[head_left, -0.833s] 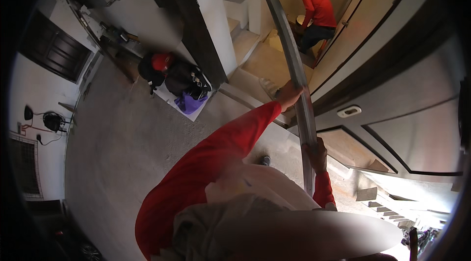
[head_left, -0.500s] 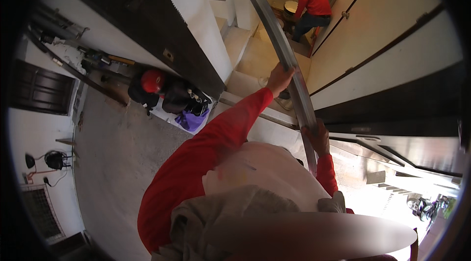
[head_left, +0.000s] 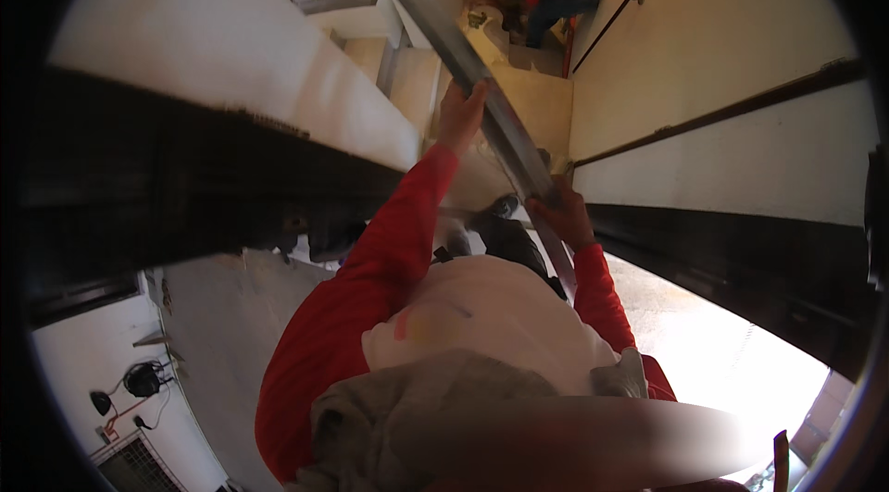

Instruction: The person walks from a garage area to a pile of metal rods, selects two long rods, and carries them into a building. They walk up a staircase and place the rods on a scaffolding platform inside a room under renovation.

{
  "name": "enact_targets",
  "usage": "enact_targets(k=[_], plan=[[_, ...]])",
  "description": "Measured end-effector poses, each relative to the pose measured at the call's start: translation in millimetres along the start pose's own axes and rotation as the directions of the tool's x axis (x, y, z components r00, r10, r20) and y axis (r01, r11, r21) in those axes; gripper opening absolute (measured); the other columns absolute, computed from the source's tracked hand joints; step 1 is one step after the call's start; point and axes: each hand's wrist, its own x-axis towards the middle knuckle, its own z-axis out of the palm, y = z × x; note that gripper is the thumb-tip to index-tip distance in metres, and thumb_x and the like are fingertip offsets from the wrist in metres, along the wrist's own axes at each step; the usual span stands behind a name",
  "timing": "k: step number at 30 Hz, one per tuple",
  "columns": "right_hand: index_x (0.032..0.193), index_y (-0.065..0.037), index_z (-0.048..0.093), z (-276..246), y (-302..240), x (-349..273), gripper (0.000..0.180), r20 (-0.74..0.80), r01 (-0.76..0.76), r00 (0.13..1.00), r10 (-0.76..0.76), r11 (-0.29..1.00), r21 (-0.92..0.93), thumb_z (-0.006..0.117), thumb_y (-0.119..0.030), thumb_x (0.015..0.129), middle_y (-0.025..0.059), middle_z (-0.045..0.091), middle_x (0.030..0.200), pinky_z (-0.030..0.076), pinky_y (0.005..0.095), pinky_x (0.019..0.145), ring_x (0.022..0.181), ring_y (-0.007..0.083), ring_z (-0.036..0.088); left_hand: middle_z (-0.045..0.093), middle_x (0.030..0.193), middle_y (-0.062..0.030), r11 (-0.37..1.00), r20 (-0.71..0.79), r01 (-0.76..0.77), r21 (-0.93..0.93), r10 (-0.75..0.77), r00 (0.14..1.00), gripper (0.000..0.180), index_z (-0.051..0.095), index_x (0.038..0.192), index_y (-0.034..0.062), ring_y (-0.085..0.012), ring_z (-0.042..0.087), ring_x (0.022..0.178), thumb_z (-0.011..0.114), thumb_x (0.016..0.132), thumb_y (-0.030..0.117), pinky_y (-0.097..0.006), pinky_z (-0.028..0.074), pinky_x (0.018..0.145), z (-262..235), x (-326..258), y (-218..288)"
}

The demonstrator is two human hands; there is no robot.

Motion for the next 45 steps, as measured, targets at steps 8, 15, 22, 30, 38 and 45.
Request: enact_targets(k=[8, 15, 22, 30, 38, 45], plan=[[0.120, -0.002, 0.057, 6.9, -0.6, 92.2, 0.055, 0.105, -0.041, 0.994, 0.015, 0.967, 0.252, 0.078, -0.036, 0.082, 0.0167, 0.067, 0.102, 0.049, 0.0363, 0.085, 0.095, 0.0242, 0.065, 0.066, 0.104, -0.0078, 0.999, -0.103, -0.025, 0.020, 0.027, 0.994, 0.039, 0.058, 0.118, -0.0006, -0.0159, 0.059, 0.094, 0.062, 0.093, 0.029, -0.031, 0.047, 0.083, -8.0, 85.9, 14.0], [0.114, -0.001, 0.058, 29.0, 5.1, 164.2, 0.048, 0.110, 0.059, 0.990, -0.091, 0.961, 0.271, 0.076, -0.032, 0.083, 0.0139, 0.065, 0.098, 0.048, 0.0358, 0.083, 0.094, 0.0211, 0.063, 0.067, 0.102, -0.0104, 0.983, -0.244, -0.108, 0.147, 0.142, 0.959, 0.041, 0.060, 0.114, -0.0020, -0.0186, 0.060, 0.093, 0.065, 0.091, 0.031, -0.032, 0.047, 0.084, -13.4, 142.9, 37.9], [0.114, -0.003, 0.059, 59.0, 9.5, 246.0, 0.042, 0.171, -0.011, 0.982, -0.078, 0.884, 0.468, 0.076, -0.028, 0.084, 0.0079, 0.066, 0.096, 0.050, 0.0312, 0.080, 0.087, 0.0142, 0.062, 0.066, 0.109, -0.0203, 0.922, -0.310, -0.137, 0.362, 0.257, 0.915, 0.051, 0.059, 0.114, -0.0049, -0.0329, 0.062, 0.101, 0.065, 0.088, 0.038, -0.040, 0.047, 0.090, -33.8, 217.7, 57.3], [0.113, -0.001, 0.061, 102.6, 21.4, 336.0, 0.050, 0.220, 0.002, 0.971, -0.098, 0.917, 0.400, 0.073, -0.039, 0.082, 0.0157, 0.064, 0.107, 0.046, 0.0421, 0.092, 0.104, 0.0309, 0.060, 0.065, 0.114, -0.0261, 0.866, -0.331, -0.108, 0.488, 0.298, 0.895, 0.054, 0.059, 0.113, -0.0066, -0.0384, 0.062, 0.108, 0.064, 0.088, 0.041, -0.044, 0.047, 0.092, -55.3, 285.8, 62.1], [0.124, -0.002, 0.057, 155.9, 26.8, 435.9, 0.054, 0.120, 0.076, 0.984, -0.135, 0.911, 0.405, 0.076, -0.032, 0.083, 0.0122, 0.063, 0.115, 0.047, 0.0345, 0.092, 0.103, 0.0206, 0.060, 0.062, 0.114, -0.0316, 0.833, -0.387, -0.242, 0.497, 0.463, 0.797, 0.056, 0.056, 0.115, -0.0097, -0.0453, 0.058, 0.111, 0.061, 0.089, 0.040, -0.047, 0.044, 0.095, -92.6, 401.7, 27.8], [0.118, -0.001, 0.060, 149.3, -45.5, 508.8, 0.058, 0.113, 0.017, 0.991, -0.075, 0.895, 0.445, 0.079, -0.041, 0.079, 0.0102, 0.065, 0.104, 0.049, 0.0314, 0.083, 0.093, 0.0171, 0.062, 0.063, 0.111, -0.0334, 0.783, -0.403, -0.370, 0.500, 0.589, 0.701, 0.059, 0.058, 0.111, -0.0134, -0.0461, 0.059, 0.110, 0.064, 0.085, 0.040, -0.047, 0.044, 0.096, -129.8, 475.1, 82.0]])
